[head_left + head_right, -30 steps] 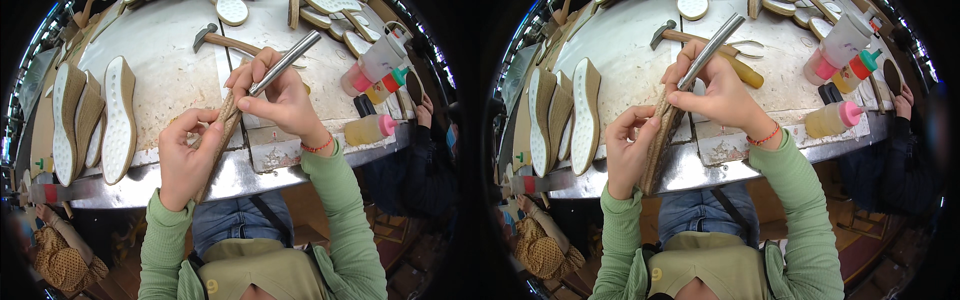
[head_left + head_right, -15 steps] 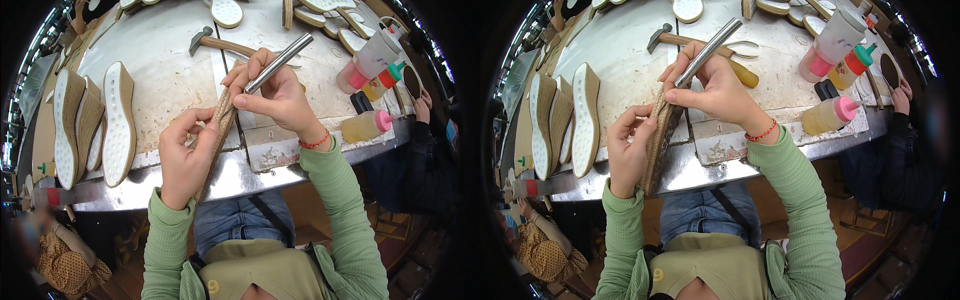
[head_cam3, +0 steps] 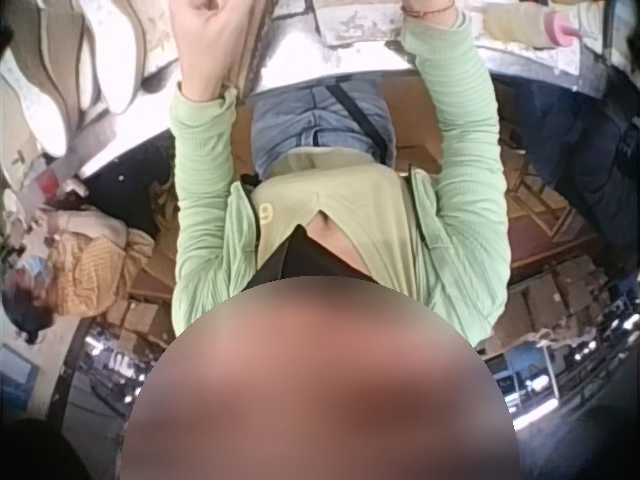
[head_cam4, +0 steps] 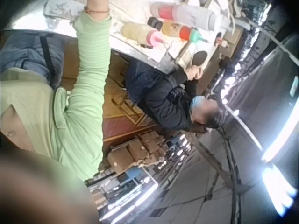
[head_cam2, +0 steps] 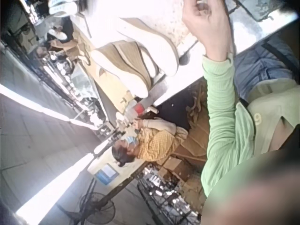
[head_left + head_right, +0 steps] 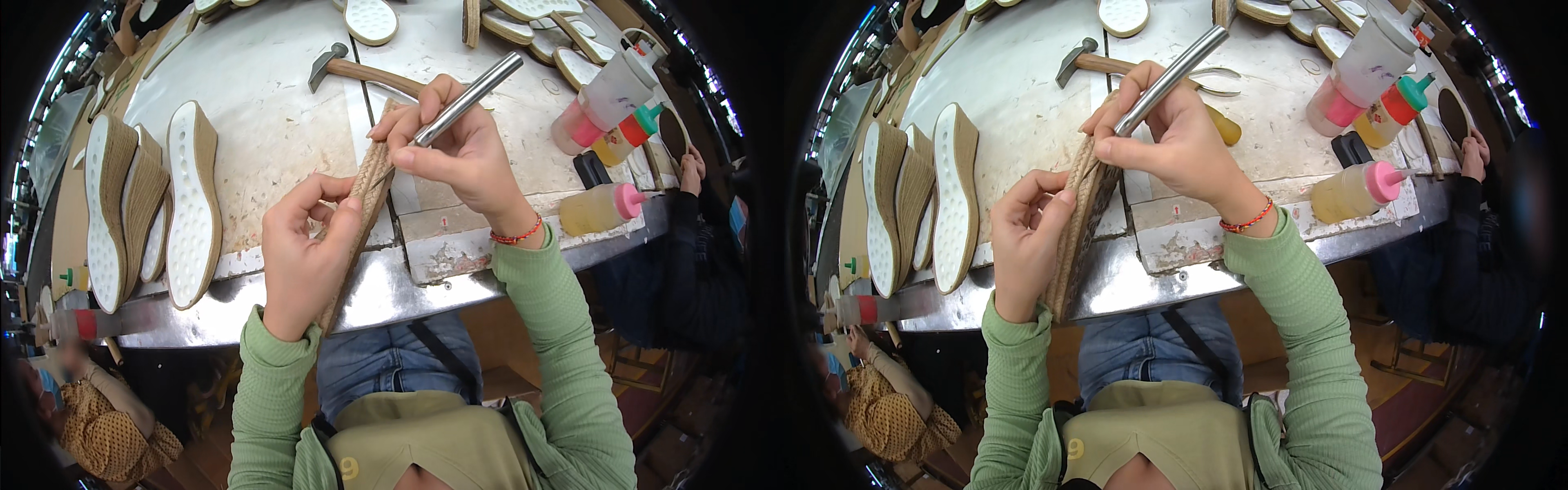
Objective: The person uses a metal awl to puncture and align the woven sole of a wedge shoe, then switches to a wooden-handled awl to continue working along the sole edge. The person handles multiple shoe soles on the table and repositions the shoe repeatedly while working.
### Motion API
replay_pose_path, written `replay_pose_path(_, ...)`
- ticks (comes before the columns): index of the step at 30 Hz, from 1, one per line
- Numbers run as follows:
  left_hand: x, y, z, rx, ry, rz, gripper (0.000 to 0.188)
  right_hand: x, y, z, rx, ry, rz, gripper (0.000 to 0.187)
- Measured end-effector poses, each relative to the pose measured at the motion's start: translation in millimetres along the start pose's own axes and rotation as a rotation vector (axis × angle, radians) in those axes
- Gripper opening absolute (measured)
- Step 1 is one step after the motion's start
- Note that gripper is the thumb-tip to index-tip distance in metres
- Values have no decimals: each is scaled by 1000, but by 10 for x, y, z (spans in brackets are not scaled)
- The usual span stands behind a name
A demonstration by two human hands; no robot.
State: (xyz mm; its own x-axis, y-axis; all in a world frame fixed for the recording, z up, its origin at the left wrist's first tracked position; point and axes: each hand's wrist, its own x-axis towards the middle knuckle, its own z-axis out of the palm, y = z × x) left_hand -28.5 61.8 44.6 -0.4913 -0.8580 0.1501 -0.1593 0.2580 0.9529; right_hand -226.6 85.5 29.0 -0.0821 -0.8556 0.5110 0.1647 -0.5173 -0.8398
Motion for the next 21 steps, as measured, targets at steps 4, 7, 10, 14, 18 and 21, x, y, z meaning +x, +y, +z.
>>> replay_pose_path(4,0,-7,-12,31,-31,25,13,-9,21,-5,-101,-32,-16,39)
replay_pose_path(7,-14,-31,-9,36,-32,41,13,-4,44,-11,-99,-54,-32,39)
replay_pose_path(10,-12,-54,-2,-6,-20,33,12,-9,77,-18,-70,-66,-53,36)
replay_pose_path(14,-8,-53,15,42,-8,64,16,6,120,-68,32,-94,-43,29)
replay_pose_path(18,14,-68,47,5,37,47,20,12,119,-178,301,25,-3,26)
replay_pose_path(21,14,-73,27,15,24,31,25,-4,116,-234,353,160,10,25)
